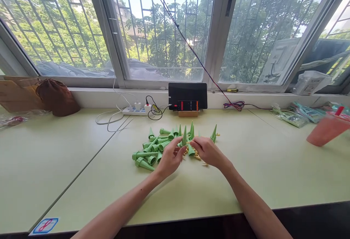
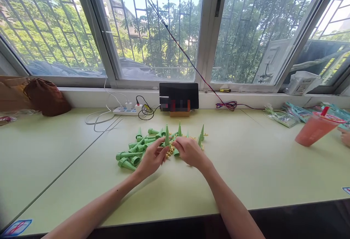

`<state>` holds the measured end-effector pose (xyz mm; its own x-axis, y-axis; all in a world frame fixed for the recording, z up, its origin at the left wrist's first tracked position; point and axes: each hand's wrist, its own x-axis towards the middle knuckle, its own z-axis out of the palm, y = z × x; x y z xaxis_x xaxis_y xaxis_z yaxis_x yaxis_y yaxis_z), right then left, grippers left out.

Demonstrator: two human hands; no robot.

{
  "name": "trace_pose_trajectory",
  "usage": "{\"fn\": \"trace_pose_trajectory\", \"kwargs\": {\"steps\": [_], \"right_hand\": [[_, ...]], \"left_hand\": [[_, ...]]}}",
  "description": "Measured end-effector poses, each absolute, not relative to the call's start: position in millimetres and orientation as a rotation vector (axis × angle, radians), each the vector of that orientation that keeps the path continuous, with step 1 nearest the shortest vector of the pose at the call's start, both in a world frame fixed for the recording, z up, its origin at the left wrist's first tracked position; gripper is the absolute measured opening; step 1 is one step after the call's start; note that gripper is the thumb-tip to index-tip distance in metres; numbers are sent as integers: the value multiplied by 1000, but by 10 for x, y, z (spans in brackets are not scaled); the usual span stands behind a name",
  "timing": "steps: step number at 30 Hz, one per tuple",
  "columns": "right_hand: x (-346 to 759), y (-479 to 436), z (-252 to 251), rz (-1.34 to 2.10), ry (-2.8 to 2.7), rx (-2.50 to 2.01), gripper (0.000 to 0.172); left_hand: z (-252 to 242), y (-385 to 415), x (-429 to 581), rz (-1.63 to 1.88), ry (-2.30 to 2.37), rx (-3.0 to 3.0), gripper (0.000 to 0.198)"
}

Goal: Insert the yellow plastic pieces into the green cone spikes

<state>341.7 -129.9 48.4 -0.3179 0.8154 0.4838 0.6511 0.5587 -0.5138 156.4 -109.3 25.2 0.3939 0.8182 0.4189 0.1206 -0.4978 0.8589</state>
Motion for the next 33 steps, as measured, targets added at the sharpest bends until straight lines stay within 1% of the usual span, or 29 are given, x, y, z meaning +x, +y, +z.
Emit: {"fn": "trace_pose_trajectory", "kwargs": {"steps": [2, 4, 6, 15, 23, 33], "right_hand": [[3415, -1304, 496, 303, -2035, -1156, 23], [3416, -1308, 502, 319, -2020, -1127, 14], [3417, -1309, 503, 326, -2015, -1103, 9], [3432, -1272, 466, 284, -2037, -1101, 19], [3432, -1290, 476, 257, -2079, -1122, 22], [3434, -1299, 484, 208, -2082, -1199, 26]], "left_hand": [[271, -1102, 1567, 1134, 850, 1854, 32], [289, -1109, 1568, 1121, 878, 1824, 36], [299, -1109, 1566, 1115, 886, 1813, 39], [193, -1068, 1554, 1100, 931, 1824, 45], [214, -1087, 1546, 1072, 892, 1866, 37], [254, -1103, 1549, 1103, 877, 1861, 33]]}}
